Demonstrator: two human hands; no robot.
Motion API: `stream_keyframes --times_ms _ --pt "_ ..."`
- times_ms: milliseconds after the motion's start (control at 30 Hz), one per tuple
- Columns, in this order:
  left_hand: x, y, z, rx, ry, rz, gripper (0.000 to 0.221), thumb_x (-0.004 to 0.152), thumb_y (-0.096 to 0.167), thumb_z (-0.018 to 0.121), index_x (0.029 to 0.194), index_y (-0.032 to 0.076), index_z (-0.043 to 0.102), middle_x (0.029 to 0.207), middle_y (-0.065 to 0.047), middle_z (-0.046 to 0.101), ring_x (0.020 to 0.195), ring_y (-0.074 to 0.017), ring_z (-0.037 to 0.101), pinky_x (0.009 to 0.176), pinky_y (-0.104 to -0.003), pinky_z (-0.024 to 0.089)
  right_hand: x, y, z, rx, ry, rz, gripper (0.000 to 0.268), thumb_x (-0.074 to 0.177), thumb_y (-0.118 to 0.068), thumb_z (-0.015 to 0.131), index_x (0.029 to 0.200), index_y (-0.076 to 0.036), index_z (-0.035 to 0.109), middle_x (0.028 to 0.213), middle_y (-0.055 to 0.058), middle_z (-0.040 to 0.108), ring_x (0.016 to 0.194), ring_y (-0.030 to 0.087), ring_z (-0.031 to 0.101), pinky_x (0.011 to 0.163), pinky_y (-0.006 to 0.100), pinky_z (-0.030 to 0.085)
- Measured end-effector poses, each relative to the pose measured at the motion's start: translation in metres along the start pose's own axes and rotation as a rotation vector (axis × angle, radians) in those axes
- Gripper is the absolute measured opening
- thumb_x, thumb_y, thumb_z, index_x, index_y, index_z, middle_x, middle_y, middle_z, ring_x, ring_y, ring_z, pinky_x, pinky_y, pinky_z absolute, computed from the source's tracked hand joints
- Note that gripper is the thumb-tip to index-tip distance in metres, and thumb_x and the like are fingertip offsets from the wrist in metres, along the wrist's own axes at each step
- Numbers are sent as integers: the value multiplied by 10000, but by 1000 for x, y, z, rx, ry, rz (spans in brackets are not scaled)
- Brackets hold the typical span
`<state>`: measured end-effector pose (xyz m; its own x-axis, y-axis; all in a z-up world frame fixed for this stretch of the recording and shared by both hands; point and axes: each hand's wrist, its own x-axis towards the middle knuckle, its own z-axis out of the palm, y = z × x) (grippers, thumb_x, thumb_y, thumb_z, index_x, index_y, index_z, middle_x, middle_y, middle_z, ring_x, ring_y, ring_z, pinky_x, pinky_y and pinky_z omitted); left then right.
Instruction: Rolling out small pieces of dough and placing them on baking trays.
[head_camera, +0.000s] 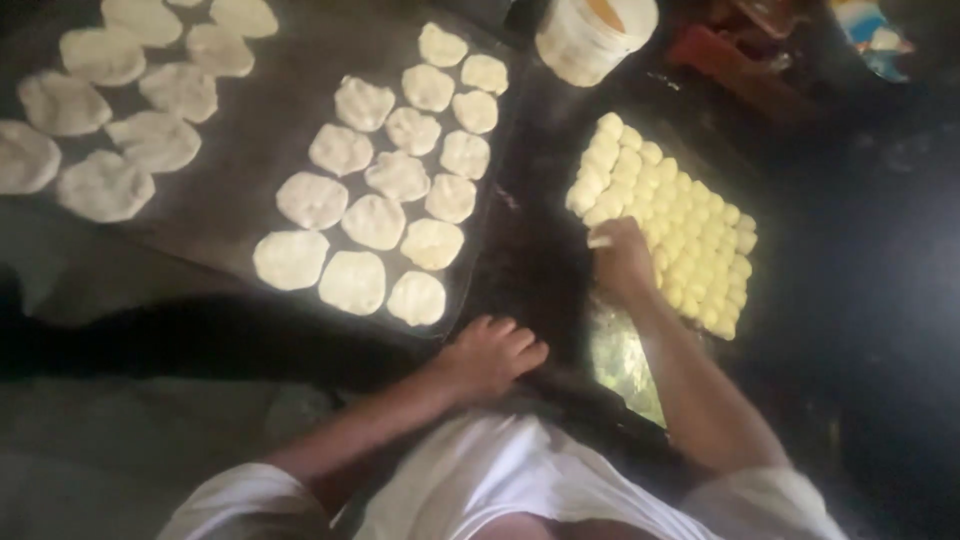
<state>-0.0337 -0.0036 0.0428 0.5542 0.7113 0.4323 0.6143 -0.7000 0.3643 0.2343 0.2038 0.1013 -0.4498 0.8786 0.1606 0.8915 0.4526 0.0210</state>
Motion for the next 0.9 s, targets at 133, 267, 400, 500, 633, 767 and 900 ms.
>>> stream_keyframes --times_ms 133,267,400,500,633,767,900 --pt "23 23 -49 -23 -190 -155 511 813 446 734 1196 127 620 1105 -110 626 1013 -336 595 737 -521 497 -73 -29 -91 613 272 103 204 921 -80 687 1120 -80 642 1131 128 619 988 286 671 811 370 548" --pt "33 25 -43 164 90 -402 527 842 459 750 1206 100 622 1038 -95 630 960 -301 612 741 -457 525 -168 -9 -27 365 425 242 145 927 -30 681 1053 -51 611 1037 133 614 885 293 612 797 410 501" --pt "46 38 -45 259 85 -502 556 823 495 779 1185 103 621 1003 -80 636 909 -293 620 681 -465 529 -212 -51 -53 190 213 9 718 675 -28 641 1380 -51 510 1414 294 524 1291 465 498 1058 528 399" --pt "47 32 -31 323 115 -461 615 817 509 797 1231 88 621 1022 -101 646 918 -309 622 702 -450 543 -226 -44 -87 369 165 123 748 876 -122 633 1576 -64 376 1635 184 387 1513 380 364 1264 544 281" --pt "64 37 -30 384 107 -503 621 769 502 814 1222 112 645 1069 -83 674 942 -294 637 657 -454 536 -234 -59 -48 75 -152 -35 944 783 -424 700 1578 -56 349 1659 299 242 1511 532 216 1140 679 142" --pt "63 37 -25 350 147 -353 599 762 505 818 1205 133 659 1111 -47 679 1014 -281 639 756 -451 549 -246 -39 -78 419 -92 -27 522 960 -285 634 1427 -73 538 1443 234 544 1386 463 457 1207 612 88" --pt "76 59 -35 130 9 -127 638 758 532 764 1260 155 651 1155 -33 672 1046 -270 649 811 -435 566 -269 7 -78 451 399 203 192 1013 -226 625 1155 -107 673 1200 183 707 1171 372 670 1062 481 514"
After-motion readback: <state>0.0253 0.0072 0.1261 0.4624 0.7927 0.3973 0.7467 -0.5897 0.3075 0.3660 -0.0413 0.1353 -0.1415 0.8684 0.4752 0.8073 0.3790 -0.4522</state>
